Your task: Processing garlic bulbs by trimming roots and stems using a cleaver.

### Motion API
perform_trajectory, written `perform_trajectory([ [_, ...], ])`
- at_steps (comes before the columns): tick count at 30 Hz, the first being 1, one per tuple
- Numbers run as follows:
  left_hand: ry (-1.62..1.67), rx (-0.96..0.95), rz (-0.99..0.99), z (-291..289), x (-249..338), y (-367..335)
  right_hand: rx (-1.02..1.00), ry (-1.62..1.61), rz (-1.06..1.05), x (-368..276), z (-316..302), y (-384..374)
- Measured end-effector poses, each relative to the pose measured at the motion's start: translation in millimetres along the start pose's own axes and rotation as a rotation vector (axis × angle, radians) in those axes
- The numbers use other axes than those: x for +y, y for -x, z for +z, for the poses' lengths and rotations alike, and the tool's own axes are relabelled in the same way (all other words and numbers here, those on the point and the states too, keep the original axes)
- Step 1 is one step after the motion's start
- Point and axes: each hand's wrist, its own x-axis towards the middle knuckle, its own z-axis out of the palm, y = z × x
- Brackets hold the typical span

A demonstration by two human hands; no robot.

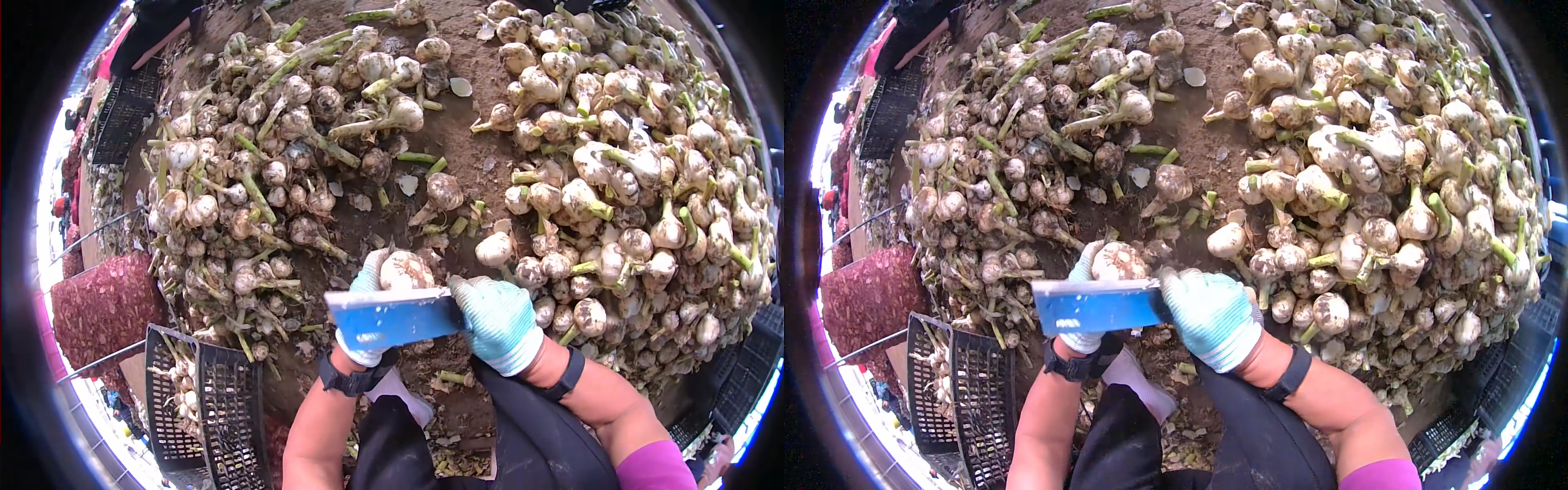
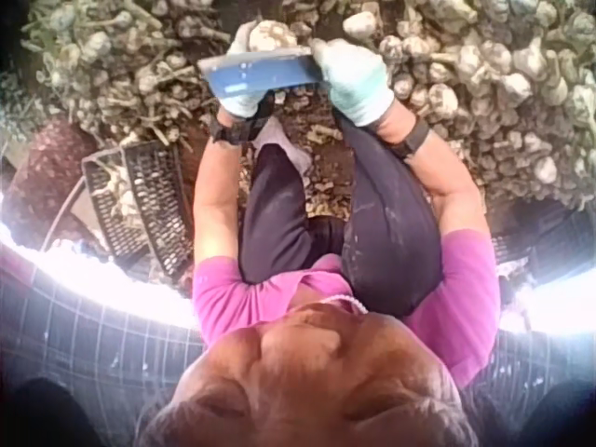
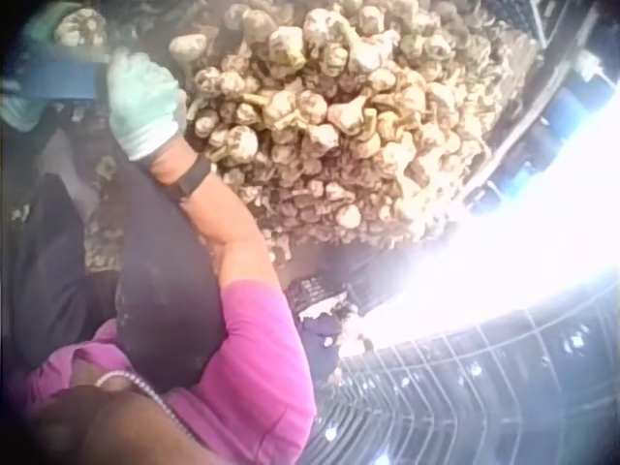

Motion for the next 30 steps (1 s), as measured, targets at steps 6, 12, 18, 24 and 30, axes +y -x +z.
perform_trajectory([
  [6, -0.273, 0.144, 0.021, 2, 3, 20, 0.008, -0.077, -0.077, -2, 8, 4],
  [12, -0.362, -0.067, 0.020, 16, 31, 52, -0.072, -0.100, 0.310, 10, 39, 0],
  [18, -0.318, 0.083, 0.140, -2, 5, 42, -0.233, -1.177, 0.791, -15, -2, -15],
  [24, -0.095, 0.217, 0.084, -16, -10, 37, -0.116, -1.317, 0.634, -29, -3, -25],
  [30, -0.065, 0.179, -0.174, -7, 1, 38, -0.118, -0.504, 0.191, -12, -4, -20],
])
